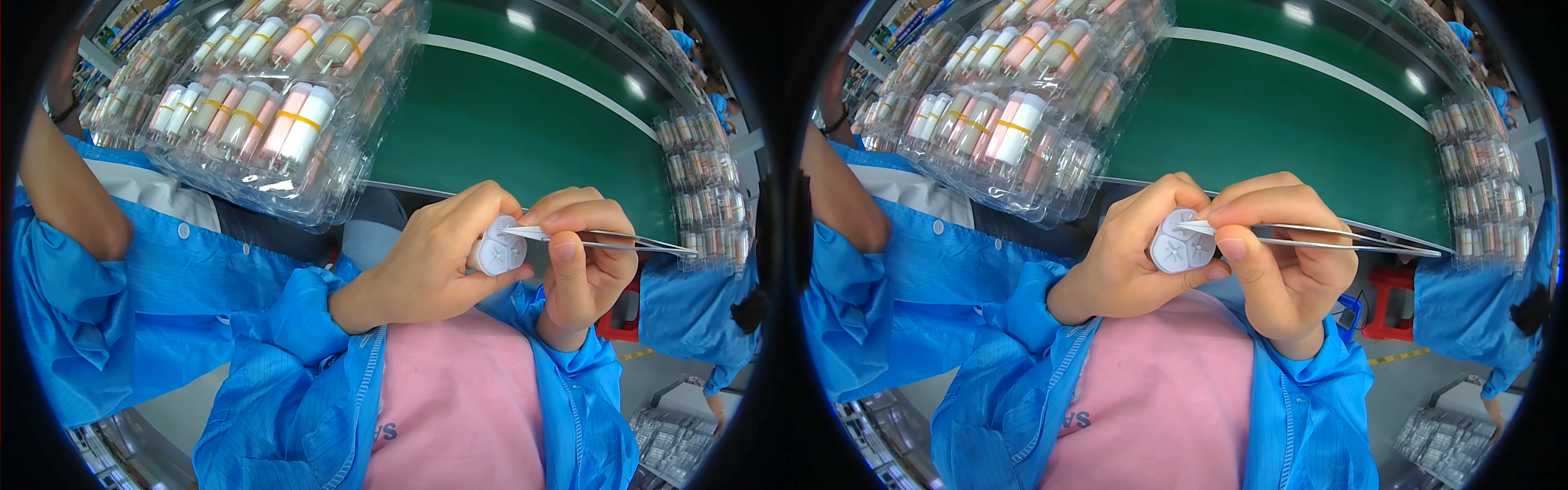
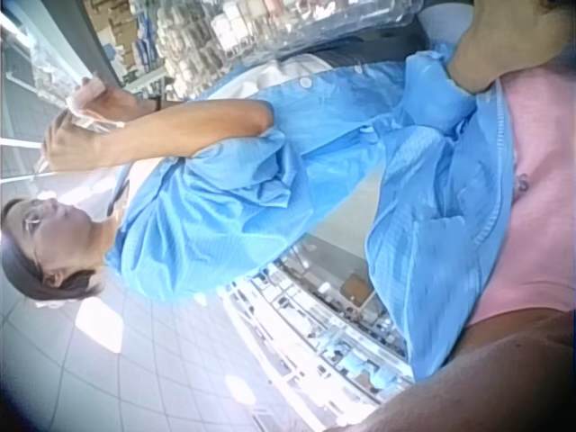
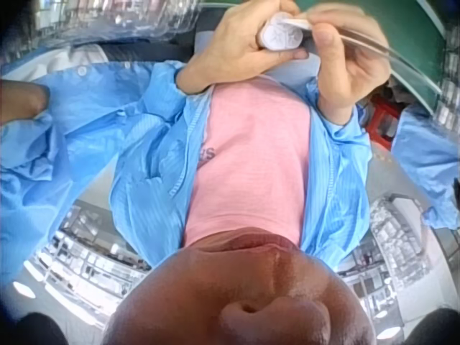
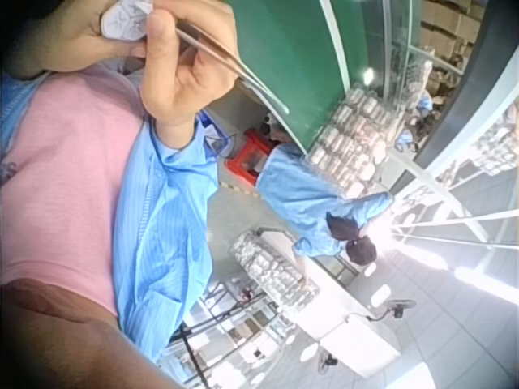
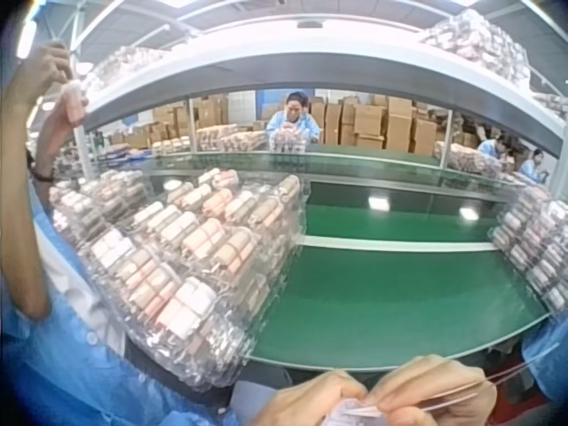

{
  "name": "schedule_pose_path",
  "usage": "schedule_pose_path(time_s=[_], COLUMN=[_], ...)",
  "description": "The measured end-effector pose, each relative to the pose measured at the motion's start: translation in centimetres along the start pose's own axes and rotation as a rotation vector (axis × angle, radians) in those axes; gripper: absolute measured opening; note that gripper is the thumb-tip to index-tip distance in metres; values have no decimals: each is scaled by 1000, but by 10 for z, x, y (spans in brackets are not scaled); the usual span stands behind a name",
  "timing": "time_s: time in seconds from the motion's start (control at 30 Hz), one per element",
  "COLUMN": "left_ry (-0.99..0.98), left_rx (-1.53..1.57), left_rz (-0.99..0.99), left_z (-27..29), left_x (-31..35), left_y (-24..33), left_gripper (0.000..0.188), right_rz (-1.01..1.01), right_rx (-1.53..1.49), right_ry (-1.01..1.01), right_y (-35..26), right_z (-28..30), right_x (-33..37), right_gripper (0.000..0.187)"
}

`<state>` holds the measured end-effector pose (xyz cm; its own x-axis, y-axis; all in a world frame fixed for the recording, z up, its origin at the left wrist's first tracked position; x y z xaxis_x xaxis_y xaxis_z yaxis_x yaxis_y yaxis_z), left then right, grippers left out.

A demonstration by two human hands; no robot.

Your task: Use tweezers to place small white inserts into bottle caps at a production station.

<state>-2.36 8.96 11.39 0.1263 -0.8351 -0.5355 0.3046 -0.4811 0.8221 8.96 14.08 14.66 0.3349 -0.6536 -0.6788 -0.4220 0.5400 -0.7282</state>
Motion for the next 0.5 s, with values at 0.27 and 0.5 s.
schedule_pose_path(time_s=[0.27,0.5], left_ry=[4,14], left_rx=[5,-17], left_rz=[-19,-6], left_z=[0,-1], left_x=[-1,0], left_y=[1,-2], left_gripper=[39,39], right_rz=[15,77], right_rx=[-8,136], right_ry=[12,-43], right_y=[-2,-6], right_z=[-1,-5], right_x=[-2,-5], right_gripper=[8,11])
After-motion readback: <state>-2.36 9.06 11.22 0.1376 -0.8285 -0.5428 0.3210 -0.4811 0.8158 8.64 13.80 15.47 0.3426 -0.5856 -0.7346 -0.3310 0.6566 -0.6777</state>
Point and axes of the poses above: each hand's wrist, its own x-axis away from the middle knuckle, its own z-axis out of the back of the hand, y = z × x, the point moved 7 cm from there along -x, towards the middle knuckle, and after that the axes turned 6 degrees about y, right-handed, at the moved point
